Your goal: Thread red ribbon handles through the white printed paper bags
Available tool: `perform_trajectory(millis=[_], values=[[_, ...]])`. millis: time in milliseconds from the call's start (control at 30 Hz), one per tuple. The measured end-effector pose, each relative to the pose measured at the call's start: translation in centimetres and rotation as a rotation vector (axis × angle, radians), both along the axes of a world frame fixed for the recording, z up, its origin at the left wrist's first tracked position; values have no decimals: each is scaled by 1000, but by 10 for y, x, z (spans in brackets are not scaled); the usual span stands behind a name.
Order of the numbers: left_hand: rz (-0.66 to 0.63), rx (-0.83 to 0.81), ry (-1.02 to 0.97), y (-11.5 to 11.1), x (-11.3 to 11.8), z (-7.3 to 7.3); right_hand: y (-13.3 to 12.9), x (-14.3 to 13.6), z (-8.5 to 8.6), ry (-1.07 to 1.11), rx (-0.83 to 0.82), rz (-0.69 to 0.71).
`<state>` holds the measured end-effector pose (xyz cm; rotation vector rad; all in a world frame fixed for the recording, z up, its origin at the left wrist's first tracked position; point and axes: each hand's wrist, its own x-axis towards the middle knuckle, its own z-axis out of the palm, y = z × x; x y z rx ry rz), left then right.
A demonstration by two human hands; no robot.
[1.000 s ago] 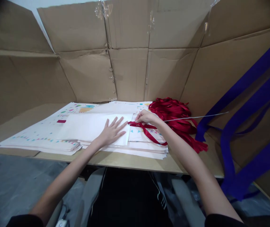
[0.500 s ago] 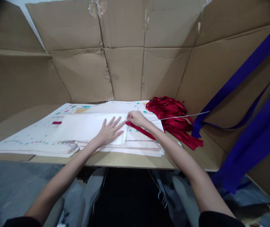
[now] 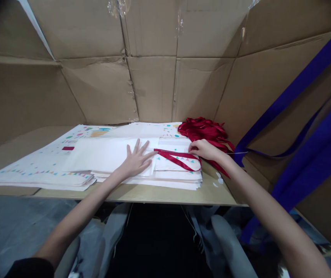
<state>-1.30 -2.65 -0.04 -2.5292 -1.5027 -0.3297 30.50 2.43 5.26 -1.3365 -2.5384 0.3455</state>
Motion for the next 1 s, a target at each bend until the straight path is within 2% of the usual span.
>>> perform_trajectory(millis=[133, 233, 533, 667, 733, 800, 900, 1000], values=[[-40, 37, 3, 2, -1, -4, 0, -10, -2, -82, 89, 13], [-61, 69, -8, 4, 0, -7, 2, -28, 2, -136, 125, 16], [-92, 117, -24, 7, 2, -8, 23, -122, 3, -84, 119, 156], [-67, 89, -33, 5, 1, -8, 27, -142, 6, -54, 77, 206], [-61, 72, -41, 5, 1, -8, 29, -135, 10, -9, 60, 219], [-64, 37, -59, 5, -1, -5, 30, -117, 14, 19, 35, 190], [-60, -20, -152, 8, -8, 3, 29, -73, 19, 1, -17, 93], [-8, 11, -222, 14, -21, 12, 24, -27, 17, 14, -49, 7]])
